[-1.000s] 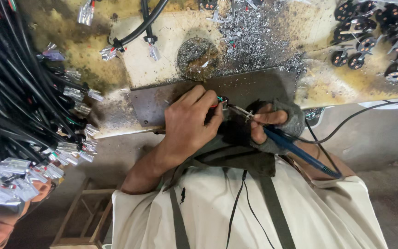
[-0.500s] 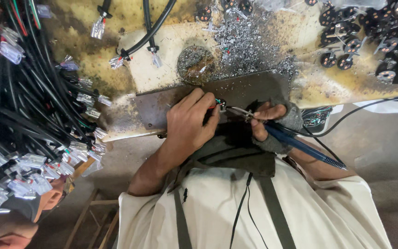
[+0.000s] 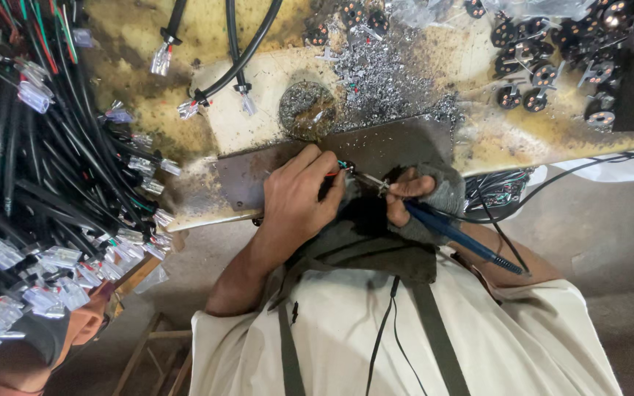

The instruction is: The person uses a soldering iron to attach small black components to the ends of multi-colored wires. They repeatedly pick up wires, position the components, apply solder, and place the finished units on the workbench.

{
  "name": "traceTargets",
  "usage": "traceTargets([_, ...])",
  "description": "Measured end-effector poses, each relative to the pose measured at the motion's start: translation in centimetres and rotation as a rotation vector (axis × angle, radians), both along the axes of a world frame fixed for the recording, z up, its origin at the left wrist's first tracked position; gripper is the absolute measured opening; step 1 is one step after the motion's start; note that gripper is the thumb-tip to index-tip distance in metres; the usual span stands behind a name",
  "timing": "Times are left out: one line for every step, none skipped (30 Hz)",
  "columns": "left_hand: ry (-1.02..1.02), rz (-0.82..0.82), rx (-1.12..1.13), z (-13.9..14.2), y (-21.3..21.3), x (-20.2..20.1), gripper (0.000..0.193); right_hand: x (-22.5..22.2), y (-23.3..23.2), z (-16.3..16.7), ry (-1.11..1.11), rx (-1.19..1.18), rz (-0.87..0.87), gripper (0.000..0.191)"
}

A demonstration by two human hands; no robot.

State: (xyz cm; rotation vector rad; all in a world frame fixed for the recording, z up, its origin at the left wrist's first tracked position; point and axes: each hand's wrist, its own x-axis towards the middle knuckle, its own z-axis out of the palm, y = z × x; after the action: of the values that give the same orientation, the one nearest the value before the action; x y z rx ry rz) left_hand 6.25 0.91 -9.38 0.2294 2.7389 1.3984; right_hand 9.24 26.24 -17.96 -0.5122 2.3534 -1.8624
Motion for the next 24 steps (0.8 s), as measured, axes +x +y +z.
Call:
traceTargets([-0.012, 0.004, -0.008, 0.0, 0.0, 0.0, 0.018, -0.1, 0.2, 0.5, -0.028, 0.03, 0.006, 0.015])
traceTargets([-0.024, 0.006, -0.016, 0.0, 0.0, 0.1, 0.019, -0.2, 0.2, 1.0, -0.073, -0.076, -0.033, 0.017])
traceTargets([-0.02, 0.006, -0.017, -0.1, 0.1, 0.1, 0.019, -0.3, 0.3, 1.7, -0.119, -0.181, -0.074, 0.019])
traceTargets([-0.015, 0.007, -0.019, -0.2, 0.1, 0.2, 0.018, -0.4, 0.1, 2.2, -0.164, -0.286, -0.115, 0.022])
traceTargets([-0.005, 0.011, -0.022, -0.2, 0.0, 0.2, 0.018, -0.7, 0.3, 2.9, -0.389, -0.303, -0.095, 0.015])
traceTargets([-0.014, 0.008, -0.019, -0.3, 0.0, 0.2, 0.018, -1.0, 0.8, 3.8, -0.615, -0.318, -0.07, 0.015])
traceTargets([-0.023, 0.005, -0.016, -0.4, 0.0, 0.2, 0.018, -1.3, 0.8, 4.4, -0.842, -0.329, -0.04, 0.021])
traceTargets([-0.029, 0.002, -0.012, -0.4, -0.1, 0.2, 0.018, -1.7, 0.7, 4.8, -0.395, 0.045, 0.033, 0.013])
traceTargets([-0.029, 0.006, -0.021, -0.5, -0.1, 0.2, 0.018, -2.1, 0.7, 5.2, 0.064, 0.407, 0.101, 0.014])
traceTargets([-0.027, 0.003, -0.026, -0.4, -0.1, 0.3, 0.018, -2.5, 0.7, 5.4, 0.531, 0.763, 0.164, 0.023])
traceTargets([-0.014, -0.003, -0.028, -0.5, 0.0, 0.2, 0.018, -2.9, 1.0, 5.7, 0.436, 0.662, 0.178, 0.024])
traceTargets([-0.022, 0.005, -0.029, -0.5, 0.0, 0.1, 0.017, -3.5, 1.3, 5.9, 0.351, 0.559, 0.192, 0.025])
traceTargets([-0.035, 0.012, -0.03, -0.4, 0.1, 0.1, 0.017, -3.9, 1.8, 6.0, 0.262, 0.456, 0.207, 0.028])
traceTargets([-0.044, 0.021, -0.035, -0.4, 0.2, 0.1, 0.017, -4.4, 2.3, 5.9, 0.186, 0.41, 0.163, 0.028])
traceTargets([-0.041, 0.019, -0.037, -0.4, 0.2, 0.0, 0.017, -5.1, 2.8, 5.8, 0.117, 0.359, 0.121, 0.029])
traceTargets([-0.039, 0.018, -0.04, -0.3, 0.2, 0.0, 0.017, -5.9, 3.4, 5.6, 0.047, 0.305, 0.081, 0.03])
traceTargets([-0.039, 0.02, -0.043, -0.3, 0.2, 0.0, 0.016, -6.9, 3.7, 5.1, -0.055, 0.118, 0.065, 0.028])
traceTargets([-0.038, 0.024, -0.047, -0.2, 0.2, 0.0, 0.016, -8.6, 3.9, 4.6, -0.16, -0.068, 0.056, 0.03])
traceTargets([-0.042, 0.024, -0.053, -0.2, 0.2, -0.1, 0.016, -10.0, 4.0, 4.2, -0.27, -0.256, 0.045, 0.035])
traceTargets([-0.049, 0.021, -0.06, -0.2, 0.2, 0.0, 0.016, -11.3, 3.9, 4.0, -0.284, -0.172, -0.087, 0.033])
traceTargets([-0.043, 0.026, -0.062, -0.3, 0.3, 0.0, 0.016, -13.1, 3.6, 3.9, -0.3, -0.091, -0.218, 0.035])
traceTargets([-0.038, 0.032, -0.065, -0.3, 0.3, 0.0, 0.016, -14.9, 3.0, 3.9, -0.056, 0.305, -0.275, 0.034])
traceTargets([-0.037, 0.034, -0.068, -0.4, 0.4, 0.0, 0.016, -16.5, 2.3, 4.1, 0.19, 0.699, -0.325, 0.036])
traceTargets([-0.044, 0.041, -0.07, -0.4, 0.4, 0.1, 0.016, -17.5, 1.7, 4.5, 0.441, 1.092, -0.367, 0.039])
